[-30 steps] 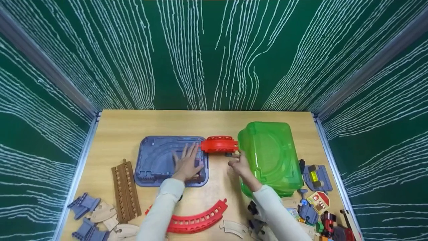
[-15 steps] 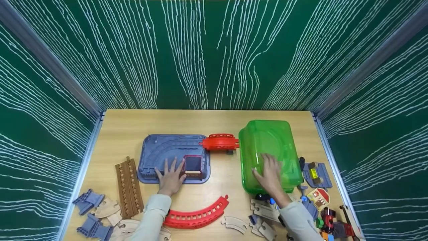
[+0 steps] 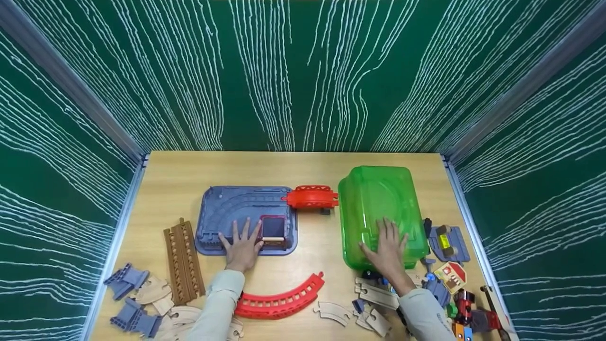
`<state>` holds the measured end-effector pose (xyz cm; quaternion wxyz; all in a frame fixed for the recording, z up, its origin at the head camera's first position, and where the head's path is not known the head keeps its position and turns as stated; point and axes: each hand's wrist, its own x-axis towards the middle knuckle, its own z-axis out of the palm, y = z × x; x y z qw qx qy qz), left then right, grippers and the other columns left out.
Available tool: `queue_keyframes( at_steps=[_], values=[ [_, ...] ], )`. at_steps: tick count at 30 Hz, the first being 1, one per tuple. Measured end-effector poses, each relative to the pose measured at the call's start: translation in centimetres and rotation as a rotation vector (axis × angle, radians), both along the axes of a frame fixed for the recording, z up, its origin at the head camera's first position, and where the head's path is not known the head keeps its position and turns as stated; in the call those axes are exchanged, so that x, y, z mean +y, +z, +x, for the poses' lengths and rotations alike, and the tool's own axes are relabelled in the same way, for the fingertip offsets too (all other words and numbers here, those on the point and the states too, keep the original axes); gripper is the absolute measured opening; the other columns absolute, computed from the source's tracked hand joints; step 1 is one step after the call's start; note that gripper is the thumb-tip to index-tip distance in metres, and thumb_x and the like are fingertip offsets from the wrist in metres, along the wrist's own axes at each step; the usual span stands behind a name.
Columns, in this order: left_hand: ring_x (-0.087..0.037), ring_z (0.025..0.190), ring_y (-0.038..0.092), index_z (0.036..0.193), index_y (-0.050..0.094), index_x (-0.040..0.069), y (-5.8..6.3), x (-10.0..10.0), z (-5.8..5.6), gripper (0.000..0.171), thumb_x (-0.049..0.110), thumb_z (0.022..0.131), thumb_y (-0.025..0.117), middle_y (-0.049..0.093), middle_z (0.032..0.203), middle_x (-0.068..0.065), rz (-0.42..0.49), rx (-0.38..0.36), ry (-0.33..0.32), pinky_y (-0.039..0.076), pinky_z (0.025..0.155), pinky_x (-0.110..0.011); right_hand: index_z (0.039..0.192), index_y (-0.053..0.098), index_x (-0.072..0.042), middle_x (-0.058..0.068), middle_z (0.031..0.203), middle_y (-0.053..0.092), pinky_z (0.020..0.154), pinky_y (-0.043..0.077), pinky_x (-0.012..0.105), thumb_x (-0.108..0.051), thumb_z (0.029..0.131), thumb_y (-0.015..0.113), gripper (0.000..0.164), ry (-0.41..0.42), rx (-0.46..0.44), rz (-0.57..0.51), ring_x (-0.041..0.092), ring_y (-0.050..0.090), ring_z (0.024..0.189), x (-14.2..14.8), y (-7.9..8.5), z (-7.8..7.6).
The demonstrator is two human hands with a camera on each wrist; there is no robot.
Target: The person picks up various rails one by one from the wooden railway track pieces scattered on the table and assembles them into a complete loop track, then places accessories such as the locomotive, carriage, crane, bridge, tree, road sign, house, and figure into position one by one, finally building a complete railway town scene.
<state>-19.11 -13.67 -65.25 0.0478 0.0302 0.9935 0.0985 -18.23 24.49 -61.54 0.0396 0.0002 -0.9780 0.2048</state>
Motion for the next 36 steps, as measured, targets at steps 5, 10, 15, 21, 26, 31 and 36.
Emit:
queue_keyframes(
  at_steps=[5, 10, 15, 21, 26, 31, 36],
  values=[
    [-0.036, 0.131, -0.001, 0.139, 0.021, 0.034, 0.0, -0.2, -0.3, 0.058, 0.046, 0.087, 0.044, 0.012, 0.147, -0.001, -0.002, -0.014, -0.001, -0.005, 0.091, -0.068, 0.135, 0.027, -0.003, 0.018, 0.142, 0.016, 0.097, -0.007, 0.061, -0.047, 0.072, 0.065, 0.086, 0.007, 0.008, -0.014, 0.036, 0.009, 0.129, 0.1, 0.2, 0.1],
    [-0.034, 0.131, -0.004, 0.139, 0.017, 0.036, 0.0, -0.5, -0.7, 0.059, 0.046, 0.088, 0.042, 0.008, 0.147, 0.001, -0.007, -0.040, 0.002, -0.008, 0.092, -0.067, 0.135, 0.027, -0.003, 0.018, 0.142, 0.016, 0.097, -0.008, 0.060, -0.046, 0.072, 0.065, 0.086, 0.020, 0.008, -0.023, 0.037, 0.010, 0.129, 0.4, 0.2, -0.1],
    [-0.035, 0.131, -0.003, 0.139, 0.018, 0.036, 0.2, -0.7, -0.7, 0.059, 0.046, 0.087, 0.043, 0.009, 0.147, 0.001, -0.001, -0.029, 0.002, -0.007, 0.092, -0.067, 0.136, 0.026, -0.005, 0.018, 0.142, 0.016, 0.098, -0.009, 0.059, -0.046, 0.071, 0.066, 0.087, 0.029, 0.012, -0.033, 0.037, 0.010, 0.129, 0.8, 0.3, -0.4],
    [-0.034, 0.131, -0.004, 0.139, 0.016, 0.036, -0.1, -1.0, -0.9, 0.059, 0.046, 0.087, 0.042, 0.008, 0.147, 0.001, -0.001, -0.036, -0.007, -0.008, 0.092, -0.067, 0.136, 0.026, -0.006, 0.017, 0.143, 0.015, 0.098, -0.010, 0.058, -0.047, 0.071, 0.066, 0.087, 0.032, 0.010, -0.025, 0.036, 0.010, 0.130, 1.2, 0.2, -0.7],
    [-0.034, 0.132, -0.005, 0.139, 0.015, 0.037, -0.2, -1.4, -1.0, 0.059, 0.048, 0.088, 0.041, 0.007, 0.147, 0.002, -0.011, -0.043, -0.013, -0.008, 0.092, -0.067, 0.136, 0.026, -0.007, 0.016, 0.143, 0.014, 0.098, -0.010, 0.058, -0.046, 0.071, 0.066, 0.086, 0.033, 0.009, -0.022, 0.036, 0.009, 0.130, 1.5, 0.1, -0.9],
    [-0.034, 0.131, -0.004, 0.139, 0.016, 0.037, -0.1, -1.9, -1.2, 0.059, 0.047, 0.087, 0.042, 0.008, 0.147, 0.002, -0.013, -0.046, -0.013, -0.008, 0.092, -0.067, 0.136, 0.026, -0.007, 0.016, 0.144, 0.014, 0.098, -0.011, 0.058, -0.047, 0.071, 0.066, 0.086, 0.041, 0.004, -0.024, 0.036, 0.009, 0.130, 1.8, 0.0, -1.1],
    [-0.036, 0.131, -0.003, 0.139, 0.016, 0.036, 0.2, -2.4, -1.4, 0.058, 0.046, 0.088, 0.042, 0.008, 0.147, 0.001, -0.009, -0.054, -0.020, -0.007, 0.091, -0.068, 0.136, 0.027, -0.007, 0.016, 0.143, 0.016, 0.098, -0.010, 0.058, -0.047, 0.072, 0.065, 0.085, 0.046, 0.011, -0.030, 0.036, 0.010, 0.130, 2.1, 0.0, -1.4]
  ],
)
